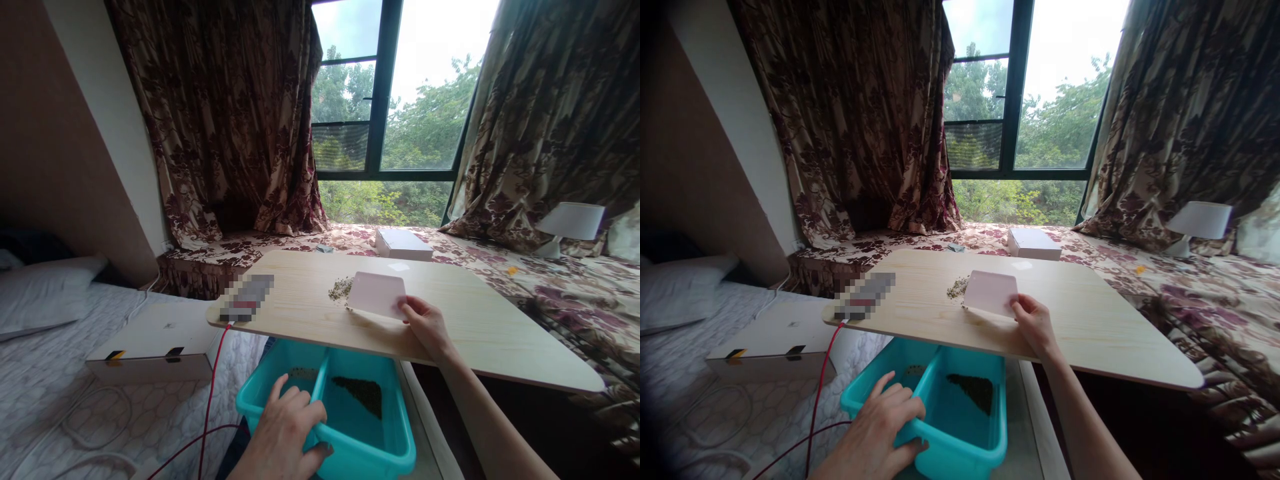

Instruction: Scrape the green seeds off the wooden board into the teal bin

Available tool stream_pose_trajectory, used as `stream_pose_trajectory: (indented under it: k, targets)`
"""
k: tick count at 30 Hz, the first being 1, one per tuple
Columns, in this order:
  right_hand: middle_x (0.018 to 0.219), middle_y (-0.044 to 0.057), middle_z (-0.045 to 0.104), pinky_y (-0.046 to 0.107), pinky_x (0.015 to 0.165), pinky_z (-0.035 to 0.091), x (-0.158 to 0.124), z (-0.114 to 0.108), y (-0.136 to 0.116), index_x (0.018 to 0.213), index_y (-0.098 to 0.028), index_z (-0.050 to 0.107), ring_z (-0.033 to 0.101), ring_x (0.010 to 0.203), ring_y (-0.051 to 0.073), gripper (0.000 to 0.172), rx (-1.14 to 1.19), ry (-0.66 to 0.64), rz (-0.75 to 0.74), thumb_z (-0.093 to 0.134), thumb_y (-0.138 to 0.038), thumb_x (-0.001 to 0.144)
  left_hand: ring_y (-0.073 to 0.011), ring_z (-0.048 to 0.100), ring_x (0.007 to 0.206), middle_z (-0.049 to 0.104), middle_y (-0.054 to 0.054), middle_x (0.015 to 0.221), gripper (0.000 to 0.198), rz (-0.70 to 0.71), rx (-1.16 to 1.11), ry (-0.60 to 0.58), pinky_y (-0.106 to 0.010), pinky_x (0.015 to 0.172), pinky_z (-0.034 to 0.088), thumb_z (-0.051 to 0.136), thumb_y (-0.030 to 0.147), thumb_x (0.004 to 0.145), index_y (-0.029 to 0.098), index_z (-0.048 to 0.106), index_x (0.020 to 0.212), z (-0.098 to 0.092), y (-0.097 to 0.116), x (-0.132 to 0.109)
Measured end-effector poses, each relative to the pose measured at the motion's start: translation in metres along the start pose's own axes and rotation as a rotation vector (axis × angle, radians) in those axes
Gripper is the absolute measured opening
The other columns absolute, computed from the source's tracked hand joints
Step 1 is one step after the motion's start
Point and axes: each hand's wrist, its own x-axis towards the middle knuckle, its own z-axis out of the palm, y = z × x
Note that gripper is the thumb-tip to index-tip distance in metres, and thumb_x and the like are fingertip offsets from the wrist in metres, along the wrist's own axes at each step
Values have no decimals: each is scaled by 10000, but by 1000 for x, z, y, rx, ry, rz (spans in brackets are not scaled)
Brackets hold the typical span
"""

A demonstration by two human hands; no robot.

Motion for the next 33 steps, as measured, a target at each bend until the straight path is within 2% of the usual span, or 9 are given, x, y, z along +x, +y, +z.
stream_pose_trajectory:
  k: [11, 17, 26, 33]
  targets:
    - [774, 69, 743, 277, 532, 491, -3, -1, -4, 815, -152, 729, 655, 685, 205, 295, -12, 10, 9, 614, -373, 656, -171, 546, 836, 552, 58, 776, 177, -1, -8, 13, -498, 1065, 214, 699, 182, 707, 237, 549, 783, -1, 2, -1]
    - [797, 70, 749, 272, 537, 496, -3, -1, -4, 798, -162, 732, 669, 722, 215, 275, -17, -8, -5, 613, -364, 655, -163, 545, 829, 552, 62, 774, 172, -7, -8, 16, -494, 1066, 208, 696, 176, 710, 236, 550, 780, -2, 3, -1]
    - [815, 89, 746, 290, 548, 515, -1, 1, 0, 866, -143, 725, 672, 751, 228, 356, 29, -11, -15, 641, -430, 673, -167, 546, 837, 556, 59, 780, 165, 4, 5, 24, -495, 1065, 213, 692, 184, 718, 237, 553, 788, -1, 2, -1]
    - [832, 83, 752, 279, 536, 506, -1, 2, -2, 832, -159, 726, 679, 768, 231, 312, 10, -51, -36, 628, -409, 672, -167, 545, 834, 552, 61, 776, 168, 0, -5, 15, -493, 1068, 203, 691, 183, 713, 239, 552, 788, -1, 3, -2]
